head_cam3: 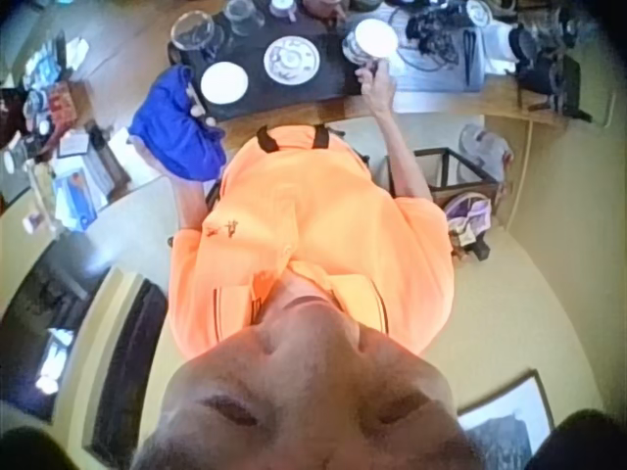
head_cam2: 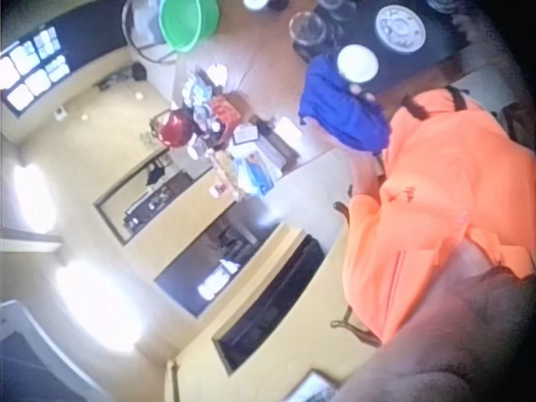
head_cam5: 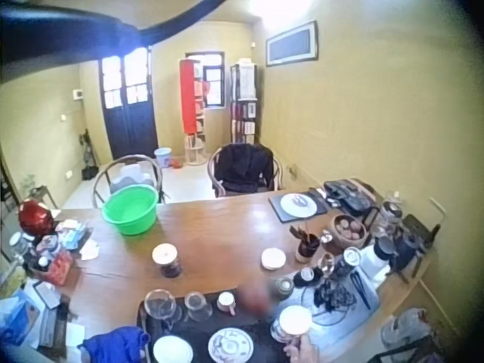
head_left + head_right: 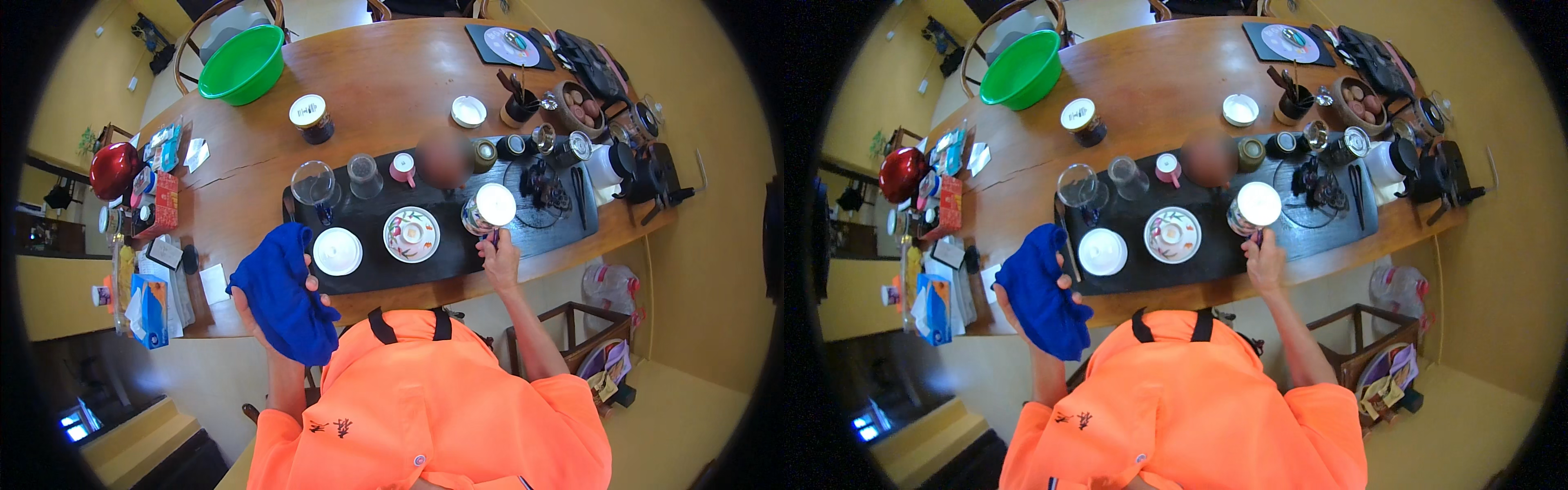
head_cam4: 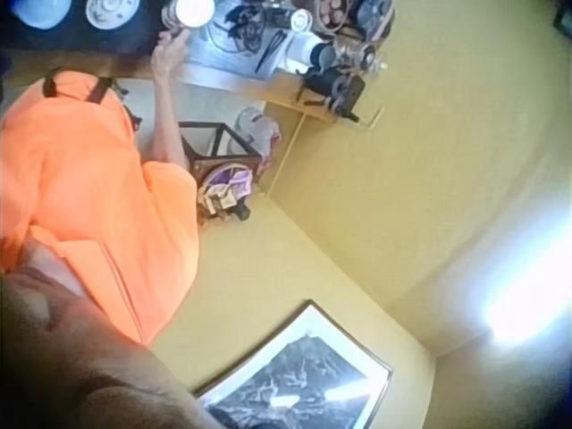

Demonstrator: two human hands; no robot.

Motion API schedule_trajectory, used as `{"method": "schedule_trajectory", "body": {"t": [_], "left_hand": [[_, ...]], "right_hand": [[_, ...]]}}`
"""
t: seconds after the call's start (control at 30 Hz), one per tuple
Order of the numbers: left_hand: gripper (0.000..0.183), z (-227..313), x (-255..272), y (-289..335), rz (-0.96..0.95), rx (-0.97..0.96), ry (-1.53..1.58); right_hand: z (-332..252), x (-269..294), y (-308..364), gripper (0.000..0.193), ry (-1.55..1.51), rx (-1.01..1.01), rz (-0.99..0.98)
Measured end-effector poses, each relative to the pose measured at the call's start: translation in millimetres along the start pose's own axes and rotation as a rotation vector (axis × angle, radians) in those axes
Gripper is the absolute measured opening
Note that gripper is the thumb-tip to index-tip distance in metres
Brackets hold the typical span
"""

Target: The person cleans a wooden dining table using a blue cloth. They wipe the table surface, move a green basin, and clean around various items including a tea set, cups, and a kettle. The person also wipes a chair and handles several small bowls and cups on a tray.

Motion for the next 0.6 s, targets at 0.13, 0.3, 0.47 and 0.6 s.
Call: {"method": "schedule_trajectory", "body": {"t": [0.13, 0.3, 0.47, 0.6], "left_hand": [[0.1, 4.7, 7.3, 0.9, -0.069, 0.077, -0.049], [0.1, 4.0, 8.2, 2.8, -0.072, 0.049, -0.059], [0.099, 3.8, 13.1, 7.3, 0.002, -0.014, -0.049], [0.099, 3.3, 12.5, 6.6, -0.044, 0.018, -0.059]], "right_hand": [[-11.0, -9.7, 6.7, 0.011, 0.116, 0.046, -0.05], [-22.5, -18.0, 13.3, 0.012, 0.156, 0.082, -0.086], [-29.7, -23.2, 18.9, 0.011, 0.168, 0.101, -0.094], [-33.0, -26.0, 21.7, 0.011, 0.163, 0.111, -0.083]]}}
Point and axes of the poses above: each hand's wrist, its own y-axis away from the middle knuckle, its own x-axis out of the back of the hand, z = x × y, the point moved 1 cm from there along -y, towards the middle knuckle, and after that the axes turned 7 degrees about x, right-handed, at the moved point
